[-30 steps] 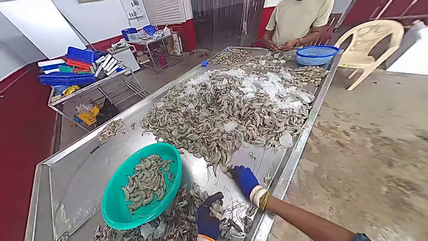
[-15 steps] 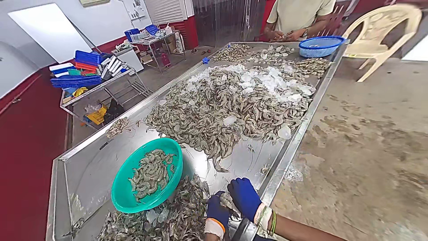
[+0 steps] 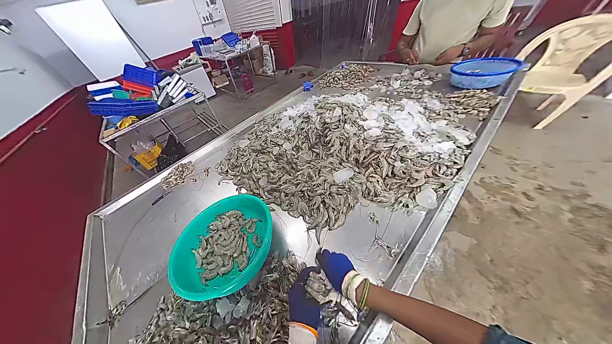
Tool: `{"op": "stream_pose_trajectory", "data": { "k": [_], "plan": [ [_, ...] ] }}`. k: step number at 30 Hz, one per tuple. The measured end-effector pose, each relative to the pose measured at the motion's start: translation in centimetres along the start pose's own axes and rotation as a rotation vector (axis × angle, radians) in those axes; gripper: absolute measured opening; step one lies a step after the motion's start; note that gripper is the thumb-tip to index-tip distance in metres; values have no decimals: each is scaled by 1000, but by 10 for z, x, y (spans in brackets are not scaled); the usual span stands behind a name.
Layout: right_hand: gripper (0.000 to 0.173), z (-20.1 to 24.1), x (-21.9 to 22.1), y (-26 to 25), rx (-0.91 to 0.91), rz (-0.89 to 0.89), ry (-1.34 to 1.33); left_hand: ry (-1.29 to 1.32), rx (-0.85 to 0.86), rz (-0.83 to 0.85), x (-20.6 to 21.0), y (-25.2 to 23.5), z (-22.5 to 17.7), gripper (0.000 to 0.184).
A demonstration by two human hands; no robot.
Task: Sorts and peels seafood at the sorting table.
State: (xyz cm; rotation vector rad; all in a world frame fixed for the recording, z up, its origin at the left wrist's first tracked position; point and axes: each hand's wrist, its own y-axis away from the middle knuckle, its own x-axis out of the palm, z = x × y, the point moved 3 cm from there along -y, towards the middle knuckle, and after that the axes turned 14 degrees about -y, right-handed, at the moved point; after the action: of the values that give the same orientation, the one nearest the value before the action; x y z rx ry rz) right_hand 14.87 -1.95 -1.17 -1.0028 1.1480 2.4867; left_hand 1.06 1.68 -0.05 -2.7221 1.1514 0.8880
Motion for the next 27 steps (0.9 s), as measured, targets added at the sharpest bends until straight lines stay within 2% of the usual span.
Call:
{"op": "stream_pose_trajectory", "data": {
  "k": [3,7,9,11,14,16,18,20,22,23,25,26,27],
  "plan": [
    [38,9,1,42,-41,110,5,-160,3,-47,-3,-2,3,46],
    [36,15,-15,67,-141,-12,79,-181,-50,-78,6,4,-17,42],
    [31,8,-16,67,-240,-110,153,-230,-119,19,7,4,-29,45],
    [27,0,-17,67,-298,-128,213,-236,-166,151,8,5,-35,49],
    [19,-17,-28,58,-341,-161,258,-175,-158,220,10,8,-40,43],
    [18,-39,-41,43,-253,-174,205,-90,-157,211,13,9,-38,42],
    [20,-73,-60,26,-48,-266,117,-15,-163,192,11,11,-35,44],
    [38,-107,-64,15,148,-346,-54,30,-166,169,6,14,-29,43],
    [51,-115,-48,19,209,-276,-106,68,-202,157,-4,15,-26,46],
    [52,-111,-39,25,160,-182,-100,95,-205,154,-9,15,-24,44],
    [41,-96,-36,29,-66,13,-131,179,-138,139,-26,6,-16,35],
    [37,-87,-46,27,-158,27,-160,316,-73,102,-39,-2,-13,27],
    [32,-81,-62,19,-197,-28,-151,587,-24,51,-53,-14,-14,22]
  ]
}}
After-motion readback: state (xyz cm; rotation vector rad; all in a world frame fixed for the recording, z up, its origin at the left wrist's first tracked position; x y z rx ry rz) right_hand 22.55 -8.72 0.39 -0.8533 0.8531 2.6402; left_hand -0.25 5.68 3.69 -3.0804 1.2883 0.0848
